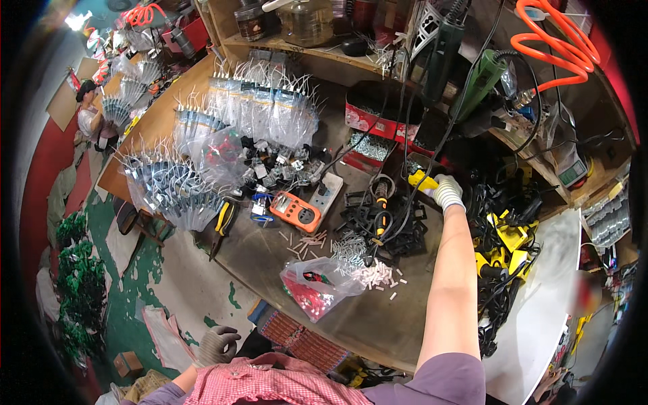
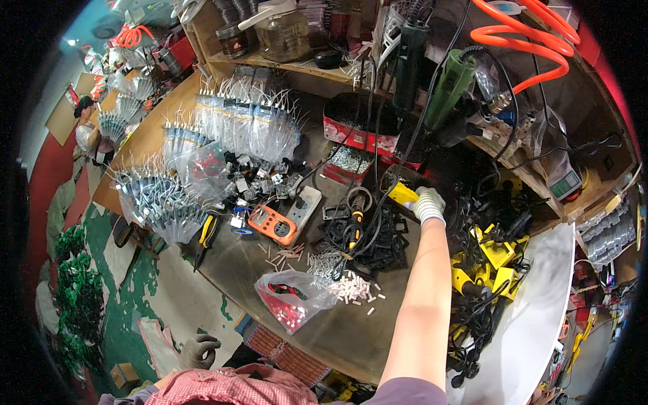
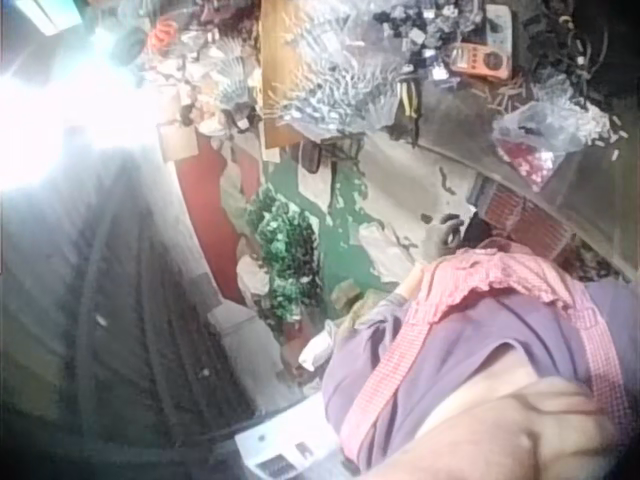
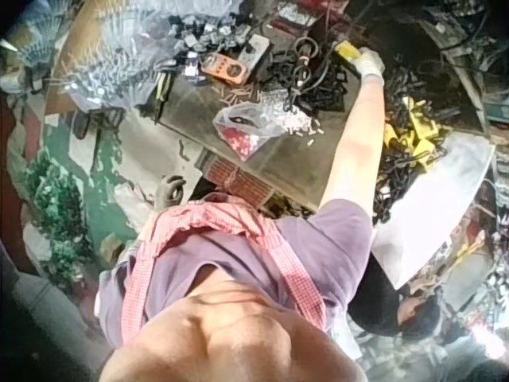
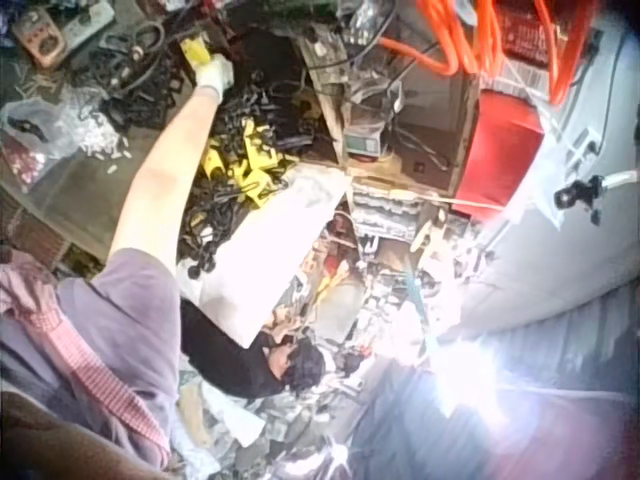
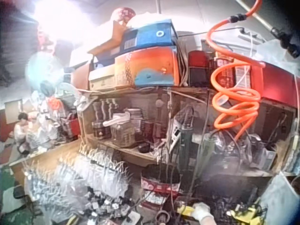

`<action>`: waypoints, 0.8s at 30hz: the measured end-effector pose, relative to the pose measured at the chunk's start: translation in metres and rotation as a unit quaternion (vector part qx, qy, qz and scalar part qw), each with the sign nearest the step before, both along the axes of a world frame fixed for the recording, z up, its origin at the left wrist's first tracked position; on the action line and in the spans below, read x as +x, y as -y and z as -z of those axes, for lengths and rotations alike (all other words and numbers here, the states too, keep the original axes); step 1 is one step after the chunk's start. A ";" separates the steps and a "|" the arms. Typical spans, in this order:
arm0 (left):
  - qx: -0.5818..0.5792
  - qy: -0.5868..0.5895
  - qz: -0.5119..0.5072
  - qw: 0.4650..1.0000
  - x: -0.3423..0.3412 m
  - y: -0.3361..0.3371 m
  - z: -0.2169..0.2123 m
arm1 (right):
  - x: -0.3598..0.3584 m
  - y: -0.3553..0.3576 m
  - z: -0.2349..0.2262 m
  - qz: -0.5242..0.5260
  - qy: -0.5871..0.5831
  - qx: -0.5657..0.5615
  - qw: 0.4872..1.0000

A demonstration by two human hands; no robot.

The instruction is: Assembling indicator lights into plastic housings and wiring them.

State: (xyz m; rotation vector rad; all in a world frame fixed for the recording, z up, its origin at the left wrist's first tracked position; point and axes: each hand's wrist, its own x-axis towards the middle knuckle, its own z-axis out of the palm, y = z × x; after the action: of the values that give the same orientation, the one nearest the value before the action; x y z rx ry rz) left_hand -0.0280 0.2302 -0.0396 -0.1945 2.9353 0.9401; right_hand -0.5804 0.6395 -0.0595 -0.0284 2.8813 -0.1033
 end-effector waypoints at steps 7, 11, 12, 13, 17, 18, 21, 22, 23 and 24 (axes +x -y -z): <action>0.041 -0.009 -0.034 0.999 -0.011 -0.004 -0.004 | 0.034 -0.014 0.015 -0.040 -0.250 -0.107 0.961; 0.068 0.005 -0.035 0.997 -0.008 0.003 0.007 | 0.051 -0.034 0.031 0.006 -0.460 -0.244 0.853; 0.074 0.015 -0.023 0.997 -0.011 0.007 0.009 | 0.057 -0.031 0.033 0.039 -0.475 -0.295 0.828; 0.058 0.002 -0.003 0.998 -0.017 0.005 0.007 | 0.064 -0.021 0.027 0.109 -0.462 -0.318 0.820; 0.088 -0.029 0.051 0.994 -0.044 0.001 0.006 | 0.123 -0.026 -0.004 0.199 -0.333 -0.634 0.669; 0.092 -0.003 0.086 0.992 -0.052 0.004 0.008 | 0.142 -0.029 0.002 0.191 -0.291 -0.721 0.599; 0.131 0.025 0.088 0.987 -0.067 0.013 0.016 | 0.236 0.056 -0.050 0.113 -0.183 -0.850 0.480; 0.153 0.002 0.114 0.982 -0.075 0.017 0.022 | 0.263 0.054 -0.046 0.064 -0.153 -0.691 0.704; 0.173 -0.020 0.136 0.975 -0.082 0.022 0.027 | 0.295 0.088 -0.065 0.114 -0.042 -0.766 0.632; 0.175 -0.017 0.137 0.975 -0.091 0.026 0.029 | 0.327 0.140 -0.094 0.157 -0.009 -0.847 0.508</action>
State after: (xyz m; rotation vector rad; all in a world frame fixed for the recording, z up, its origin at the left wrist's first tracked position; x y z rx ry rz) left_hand -0.1189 0.2038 -0.0686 0.2388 2.6656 1.3927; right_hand -0.2533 0.4993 0.0346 0.1249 1.4567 -2.6837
